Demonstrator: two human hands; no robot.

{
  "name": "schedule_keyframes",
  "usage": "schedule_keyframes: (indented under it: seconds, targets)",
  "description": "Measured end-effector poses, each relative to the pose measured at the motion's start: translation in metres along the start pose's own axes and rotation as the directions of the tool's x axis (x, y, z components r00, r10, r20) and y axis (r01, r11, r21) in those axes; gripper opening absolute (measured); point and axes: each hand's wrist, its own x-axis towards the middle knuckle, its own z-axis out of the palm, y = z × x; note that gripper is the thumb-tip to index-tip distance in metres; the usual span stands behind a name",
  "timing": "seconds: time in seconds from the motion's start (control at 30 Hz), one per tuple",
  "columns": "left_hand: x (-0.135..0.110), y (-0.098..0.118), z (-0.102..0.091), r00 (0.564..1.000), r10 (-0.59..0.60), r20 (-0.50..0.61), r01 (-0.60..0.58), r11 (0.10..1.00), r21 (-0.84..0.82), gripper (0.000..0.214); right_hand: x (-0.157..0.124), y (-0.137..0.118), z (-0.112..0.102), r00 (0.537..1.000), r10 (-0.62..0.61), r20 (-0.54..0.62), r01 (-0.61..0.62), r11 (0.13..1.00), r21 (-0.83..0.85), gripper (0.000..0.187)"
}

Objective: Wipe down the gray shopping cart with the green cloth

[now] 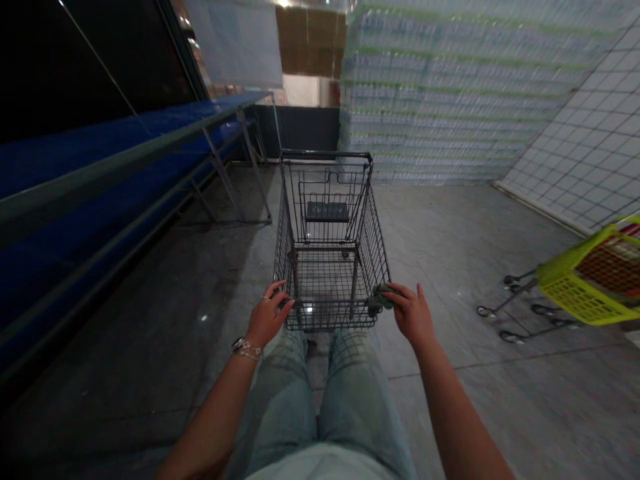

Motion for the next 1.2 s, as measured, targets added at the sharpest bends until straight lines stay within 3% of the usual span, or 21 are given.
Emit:
schedule_keyframes:
  seconds: [0.13, 0.27, 0.47, 0.57, 0.67, 0.87, 1.0, 1.07, 1.13, 1.2]
  targets:
    - [0.001, 0.003, 0.004, 1.0, 0.004, -0.009, -0.004, 1.0, -0.015, 0.029, 0.009, 0.023, 0.005, 0.994, 0.092, -0.058, -0.088, 0.994, 0.07, 0.043]
    - [0.001, 0.01, 0.011, 0.999, -0.023, -0.034, 0.022, 1.0, -0.022, 0.03, 0.038, 0.032, 0.022, 0.935, 0.313, -0.169, -0.29, 0.946, 0.146, 0.052]
    - [0.0, 0.015, 0.016, 0.999, -0.033, -0.031, 0.033, 0.999, -0.006, 0.031, 0.103, 0.043, 0.042, 0.917, 0.394, -0.061, -0.388, 0.917, 0.091, 0.047]
    - [-0.002, 0.016, 0.017, 0.997, -0.049, -0.056, 0.048, 0.999, -0.016, 0.03, 0.122, 0.053, 0.05, 0.832, 0.549, 0.078, -0.555, 0.823, 0.12, 0.055]
    - [-0.001, 0.018, 0.018, 0.997, -0.054, -0.055, 0.053, 0.998, -0.022, 0.03, 0.128, 0.065, 0.057, 0.717, 0.666, 0.207, -0.697, 0.695, 0.179, 0.043]
    - [0.014, -0.005, 0.014, 1.0, 0.009, -0.001, -0.01, 1.0, -0.023, 0.019, 0.126, 0.062, 0.071, 0.705, 0.693, 0.151, -0.704, 0.656, 0.271, 0.031]
    - [0.034, -0.023, -0.01, 1.0, 0.018, 0.005, -0.018, 0.997, 0.074, 0.012, 0.125, 0.041, 0.083, 0.689, 0.718, 0.096, -0.7, 0.626, 0.345, 0.032]
    - [0.039, -0.009, -0.032, 0.999, -0.017, -0.04, 0.022, 0.993, 0.113, 0.012, 0.124, 0.027, 0.09, 0.674, 0.735, 0.078, -0.7, 0.601, 0.384, 0.032]
    - [0.036, 0.025, -0.055, 0.992, -0.014, -0.122, 0.024, 0.996, 0.087, 0.015, 0.121, 0.013, 0.096, 0.655, 0.753, 0.068, -0.701, 0.572, 0.426, 0.032]
    - [0.023, 0.074, -0.072, 0.978, 0.16, -0.136, -0.166, 0.985, -0.035, 0.021, 0.117, 0.0, 0.102, 0.637, 0.768, 0.059, -0.698, 0.543, 0.467, 0.034]
